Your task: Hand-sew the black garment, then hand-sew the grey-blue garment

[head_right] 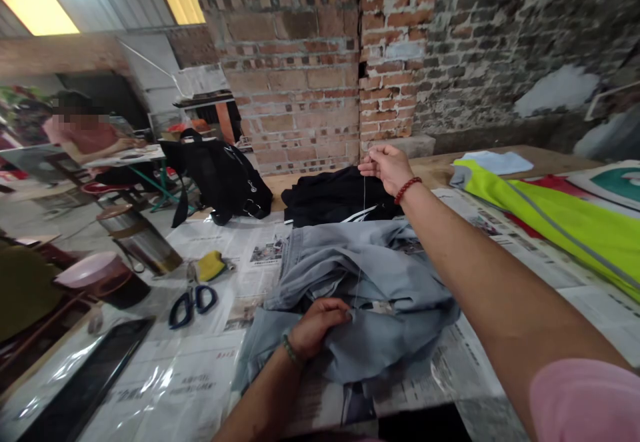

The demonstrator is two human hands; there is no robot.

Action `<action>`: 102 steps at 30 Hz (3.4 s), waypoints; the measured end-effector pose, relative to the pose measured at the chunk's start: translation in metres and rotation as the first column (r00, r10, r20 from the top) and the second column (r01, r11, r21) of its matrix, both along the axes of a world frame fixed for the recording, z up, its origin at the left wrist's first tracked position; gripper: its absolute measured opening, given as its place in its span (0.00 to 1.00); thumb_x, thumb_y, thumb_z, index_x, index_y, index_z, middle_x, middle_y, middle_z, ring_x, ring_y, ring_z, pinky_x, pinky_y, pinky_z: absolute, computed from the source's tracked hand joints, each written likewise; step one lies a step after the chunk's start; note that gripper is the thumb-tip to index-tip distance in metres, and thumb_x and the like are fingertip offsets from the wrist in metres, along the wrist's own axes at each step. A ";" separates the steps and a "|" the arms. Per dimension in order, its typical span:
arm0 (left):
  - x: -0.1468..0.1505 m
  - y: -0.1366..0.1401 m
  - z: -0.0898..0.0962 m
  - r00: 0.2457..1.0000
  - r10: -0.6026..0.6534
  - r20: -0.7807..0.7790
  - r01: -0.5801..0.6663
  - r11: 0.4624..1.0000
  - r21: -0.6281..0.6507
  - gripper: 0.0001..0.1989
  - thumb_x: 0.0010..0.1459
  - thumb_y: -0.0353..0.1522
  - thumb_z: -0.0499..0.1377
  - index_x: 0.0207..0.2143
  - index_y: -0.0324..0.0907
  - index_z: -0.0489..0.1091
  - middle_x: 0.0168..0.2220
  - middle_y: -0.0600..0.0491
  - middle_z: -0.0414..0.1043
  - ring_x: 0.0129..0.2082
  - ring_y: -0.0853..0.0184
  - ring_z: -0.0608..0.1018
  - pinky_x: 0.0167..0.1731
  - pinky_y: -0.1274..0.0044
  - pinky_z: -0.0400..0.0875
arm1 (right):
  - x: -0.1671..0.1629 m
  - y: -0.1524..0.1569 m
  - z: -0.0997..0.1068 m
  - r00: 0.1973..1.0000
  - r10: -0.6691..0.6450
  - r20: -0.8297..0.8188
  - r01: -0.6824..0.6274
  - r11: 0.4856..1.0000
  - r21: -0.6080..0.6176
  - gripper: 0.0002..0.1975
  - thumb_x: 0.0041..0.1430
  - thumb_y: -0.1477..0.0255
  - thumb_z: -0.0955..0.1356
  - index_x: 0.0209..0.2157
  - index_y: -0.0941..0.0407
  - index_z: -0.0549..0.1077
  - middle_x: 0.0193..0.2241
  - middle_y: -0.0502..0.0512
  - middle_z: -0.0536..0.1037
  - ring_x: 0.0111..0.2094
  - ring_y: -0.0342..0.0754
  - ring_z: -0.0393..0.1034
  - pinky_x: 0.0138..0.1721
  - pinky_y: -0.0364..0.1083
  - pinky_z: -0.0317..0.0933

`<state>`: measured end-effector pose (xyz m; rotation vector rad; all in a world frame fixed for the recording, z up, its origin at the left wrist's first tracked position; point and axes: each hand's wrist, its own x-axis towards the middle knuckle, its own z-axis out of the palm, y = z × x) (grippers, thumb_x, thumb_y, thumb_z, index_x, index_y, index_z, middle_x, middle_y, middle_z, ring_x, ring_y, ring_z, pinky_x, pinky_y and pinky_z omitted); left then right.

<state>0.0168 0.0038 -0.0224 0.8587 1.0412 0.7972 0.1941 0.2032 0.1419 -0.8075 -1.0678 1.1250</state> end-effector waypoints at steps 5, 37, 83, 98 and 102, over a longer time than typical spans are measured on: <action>0.000 0.001 -0.001 1.000 -0.005 -0.021 0.004 1.000 -0.017 0.08 0.34 0.32 0.64 0.20 0.37 0.72 0.16 0.58 0.66 0.16 0.75 0.65 0.18 0.82 0.54 | 0.001 -0.015 -0.005 1.000 0.028 -0.013 -0.028 1.000 -0.013 0.04 0.54 0.79 0.62 0.27 0.57 0.64 0.18 0.45 0.69 0.19 0.40 0.70 0.24 0.41 0.67; -0.016 -0.003 0.017 0.823 -0.216 -0.525 0.356 0.917 0.181 0.14 0.45 0.39 0.59 0.18 0.37 0.69 0.15 0.60 0.54 0.18 0.76 0.55 0.18 0.81 0.48 | 0.011 -0.174 -0.197 0.755 0.073 0.652 -0.003 0.994 -0.109 0.10 0.54 0.66 0.61 0.31 0.55 0.70 0.19 0.48 0.70 0.22 0.44 0.66 0.26 0.43 0.60; -0.010 -0.012 0.005 0.929 0.026 -0.369 0.096 0.947 0.306 0.07 0.44 0.33 0.62 0.28 0.41 0.78 0.25 0.54 0.74 0.26 0.69 0.71 0.28 0.79 0.64 | -0.007 -0.243 -0.162 0.553 0.229 0.801 -0.107 0.973 -0.205 0.11 0.57 0.68 0.57 0.25 0.55 0.66 0.17 0.47 0.65 0.21 0.43 0.60 0.22 0.41 0.49; -0.009 -0.015 0.007 0.868 0.054 -0.494 0.298 0.738 0.605 0.07 0.50 0.30 0.59 0.30 0.41 0.77 0.21 0.54 0.68 0.23 0.72 0.69 0.23 0.81 0.63 | -0.014 -0.235 -0.155 0.499 0.207 0.841 -0.096 0.978 -0.184 0.10 0.57 0.71 0.57 0.24 0.56 0.64 0.18 0.48 0.67 0.22 0.42 0.60 0.25 0.41 0.51; -0.007 -0.015 0.004 0.838 0.057 -0.543 0.363 0.684 0.633 0.08 0.51 0.28 0.57 0.29 0.40 0.77 0.20 0.54 0.67 0.21 0.72 0.68 0.22 0.81 0.62 | -0.021 -0.232 -0.159 0.492 0.200 0.847 -0.095 0.980 -0.176 0.09 0.56 0.73 0.57 0.25 0.56 0.64 0.18 0.49 0.68 0.22 0.43 0.62 0.25 0.41 0.52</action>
